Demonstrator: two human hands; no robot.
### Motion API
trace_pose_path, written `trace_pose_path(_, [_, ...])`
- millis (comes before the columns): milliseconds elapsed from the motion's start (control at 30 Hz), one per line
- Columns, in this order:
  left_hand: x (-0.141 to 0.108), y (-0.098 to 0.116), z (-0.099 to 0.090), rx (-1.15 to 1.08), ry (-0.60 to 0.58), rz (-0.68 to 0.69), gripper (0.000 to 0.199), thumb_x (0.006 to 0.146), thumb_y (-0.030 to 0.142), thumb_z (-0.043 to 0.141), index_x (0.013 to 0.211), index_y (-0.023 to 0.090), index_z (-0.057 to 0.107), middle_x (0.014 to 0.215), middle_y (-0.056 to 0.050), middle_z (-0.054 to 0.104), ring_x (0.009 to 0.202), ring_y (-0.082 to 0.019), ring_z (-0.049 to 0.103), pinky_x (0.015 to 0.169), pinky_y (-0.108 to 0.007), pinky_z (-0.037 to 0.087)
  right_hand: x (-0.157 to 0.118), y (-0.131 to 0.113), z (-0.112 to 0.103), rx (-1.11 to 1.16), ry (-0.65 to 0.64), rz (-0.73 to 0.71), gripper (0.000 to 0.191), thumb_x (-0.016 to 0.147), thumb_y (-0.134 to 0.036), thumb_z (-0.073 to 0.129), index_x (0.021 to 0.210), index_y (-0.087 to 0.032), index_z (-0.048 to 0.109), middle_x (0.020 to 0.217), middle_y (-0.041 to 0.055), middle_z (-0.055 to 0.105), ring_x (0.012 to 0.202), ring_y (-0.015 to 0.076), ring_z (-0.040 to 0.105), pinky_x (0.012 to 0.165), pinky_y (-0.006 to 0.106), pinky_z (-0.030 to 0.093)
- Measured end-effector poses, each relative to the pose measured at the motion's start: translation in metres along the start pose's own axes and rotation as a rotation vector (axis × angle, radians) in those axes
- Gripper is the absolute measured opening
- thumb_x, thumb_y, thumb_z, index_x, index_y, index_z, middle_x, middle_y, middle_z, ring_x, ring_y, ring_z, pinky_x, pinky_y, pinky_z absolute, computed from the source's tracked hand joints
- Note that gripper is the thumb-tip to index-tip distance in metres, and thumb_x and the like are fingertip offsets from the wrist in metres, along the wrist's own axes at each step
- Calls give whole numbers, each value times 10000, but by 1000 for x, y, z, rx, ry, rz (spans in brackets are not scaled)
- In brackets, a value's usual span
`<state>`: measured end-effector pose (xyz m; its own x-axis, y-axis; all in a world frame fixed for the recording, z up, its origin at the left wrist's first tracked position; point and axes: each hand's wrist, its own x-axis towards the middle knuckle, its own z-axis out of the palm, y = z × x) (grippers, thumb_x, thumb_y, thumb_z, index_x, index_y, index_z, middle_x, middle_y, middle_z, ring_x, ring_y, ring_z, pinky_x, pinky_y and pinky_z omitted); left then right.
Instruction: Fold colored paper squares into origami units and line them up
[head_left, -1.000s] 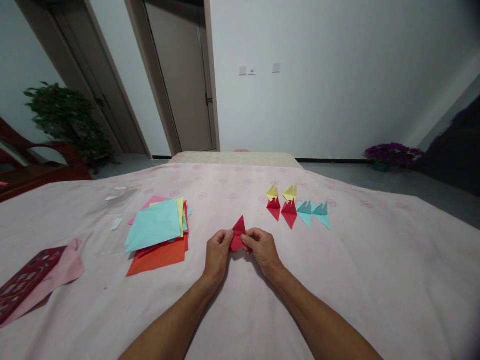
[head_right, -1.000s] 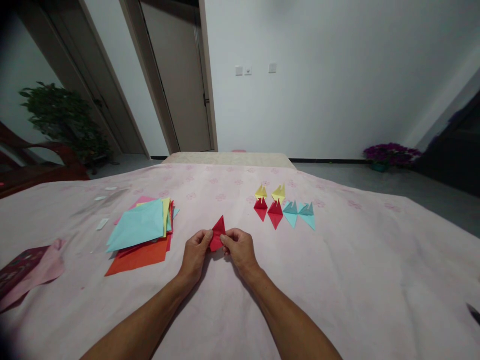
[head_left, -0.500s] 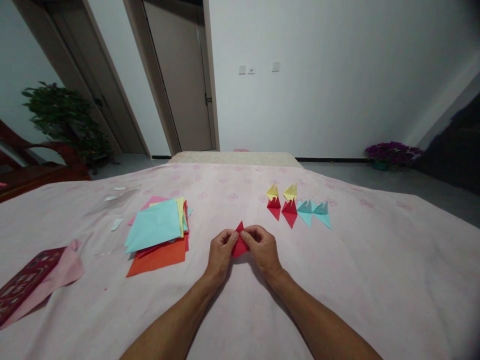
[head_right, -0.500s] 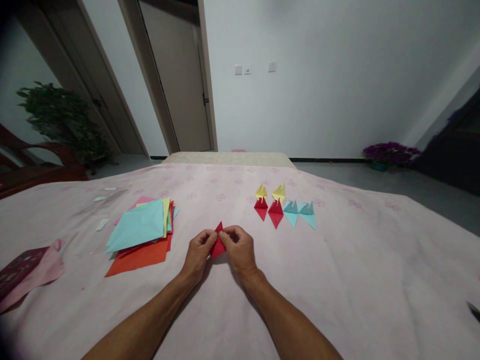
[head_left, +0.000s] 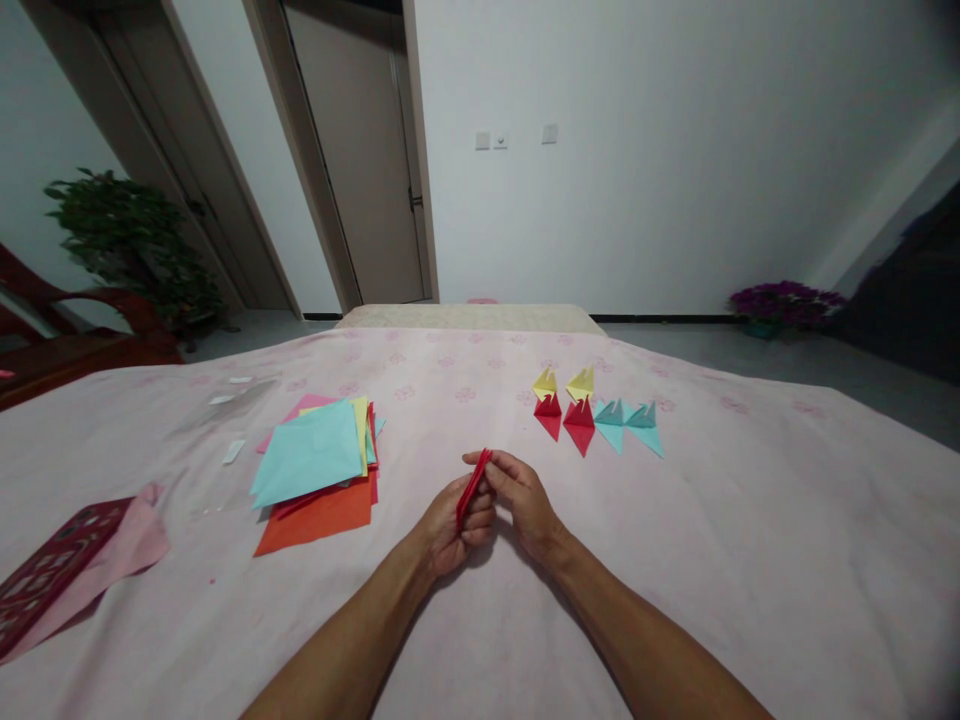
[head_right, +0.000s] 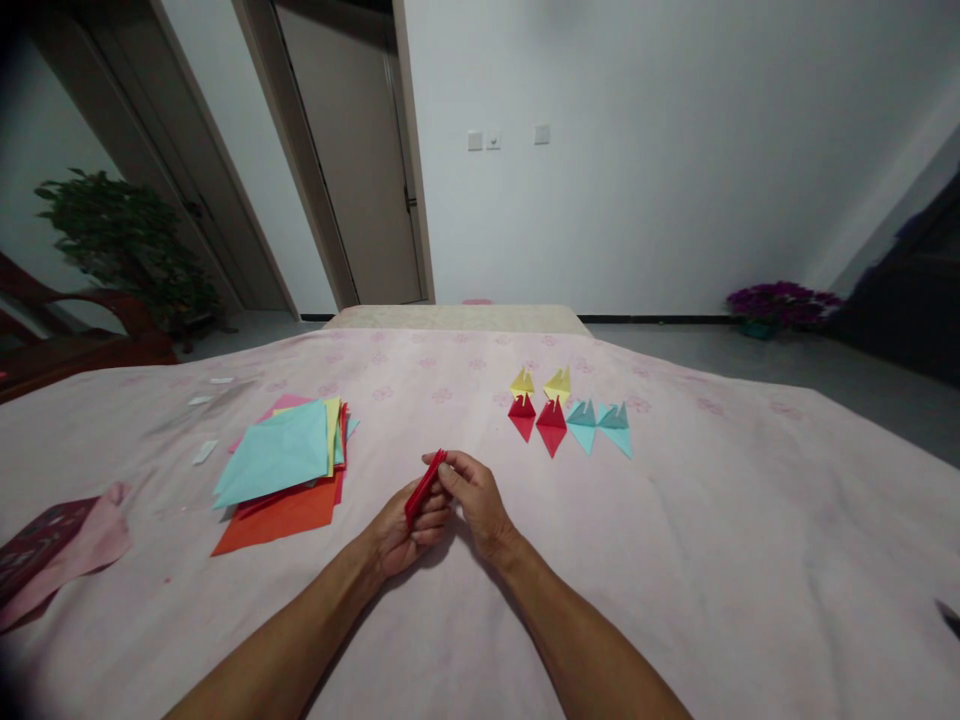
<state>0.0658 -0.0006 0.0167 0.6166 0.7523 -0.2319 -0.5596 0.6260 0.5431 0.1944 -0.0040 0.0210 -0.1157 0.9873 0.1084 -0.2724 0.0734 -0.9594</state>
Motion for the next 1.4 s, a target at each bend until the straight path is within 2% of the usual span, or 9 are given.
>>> trace_pose_path(167, [2, -3, -3, 42, 59, -72, 175, 803, 226, 712, 775, 132, 567, 540, 76, 443, 364, -16, 348, 338, -117, 268, 1, 3, 1, 7, 103, -21, 276, 776, -448, 712, 847, -182, 725, 662, -8, 629, 575, 112, 516, 553, 226, 423])
trace_pose_path(333, [9, -6, -7, 256, 128, 143, 372, 901, 482, 592, 975, 122, 650, 816, -76, 684, 671, -150, 639, 596, -252, 524, 6, 6, -5, 1, 251, -55, 261, 731, -424, 745, 709, -174, 674, 605, -26, 608, 534, 109, 494, 523, 229, 405])
trace_pose_path(433, [8, 0, -10, 469, 199, 406, 571, 915, 642, 441, 998, 124, 665, 871, -88, 690, 744, -173, 629, 668, -280, 509, 9, 9, -11, -79, 314, -135, 234, 750, -388, 731, 700, -162, 696, 648, -10, 639, 618, 123, 530, 618, 243, 430])
trace_pose_path(533, [5, 6, -12, 816, 314, 566, 469, 877, 591, 544, 859, 139, 669, 760, -29, 647, 659, -138, 553, 618, -241, 440, 12, 13, -15, -139, 346, -144, 239, 761, -391, 718, 716, -157, 704, 659, -3, 647, 627, 129, 529, 621, 250, 423])
trace_pose_path(633, [4, 7, -12, 991, 411, 623, 364, 851, 484, 604, 697, 154, 610, 634, 23, 561, 588, -116, 475, 569, -224, 376, 12, 16, -16, -164, 353, -118, 257, 750, -405, 722, 710, -154, 691, 651, -3, 639, 602, 128, 519, 589, 251, 413])
trace_pose_path(933, [6, -2, -15, 1072, 457, 614, 281, 822, 409, 625, 718, 150, 665, 652, 4, 624, 612, -130, 531, 595, -229, 393, 15, 17, -19, -348, 344, -150, 265, 829, -429, 609, 772, -172, 638, 710, 4, 631, 666, 158, 554, 614, 259, 434])
trace_pose_path(1100, [9, -1, -19, 1091, 544, 589, 333, 857, 440, 570, 704, 157, 653, 620, 1, 618, 597, -143, 543, 593, -246, 389, 13, 17, -19, -773, 265, -104, 262, 935, -384, 468, 1049, -207, 622, 839, 23, 683, 749, 179, 617, 692, 273, 433])
trace_pose_path(1267, [5, 3, -18, 1519, 727, 491, 311, 902, 446, 523, 760, 211, 669, 730, 4, 694, 676, -162, 603, 592, -260, 310, 12, 15, -19, -1105, 206, -62, 348, 973, -309, 427, 1293, -214, 526, 940, 54, 717, 832, 197, 660, 740, 282, 430])
trace_pose_path(1400, [4, 4, -16, 1862, 779, 495, 287, 920, 392, 519, 727, 216, 637, 736, -15, 684, 723, -185, 593, 612, -287, 282, 14, 20, -20, -1317, 158, -39, 451, 972, -272, 452, 1416, -202, 415, 1040, 85, 710, 939, 213, 659, 763, 293, 428])
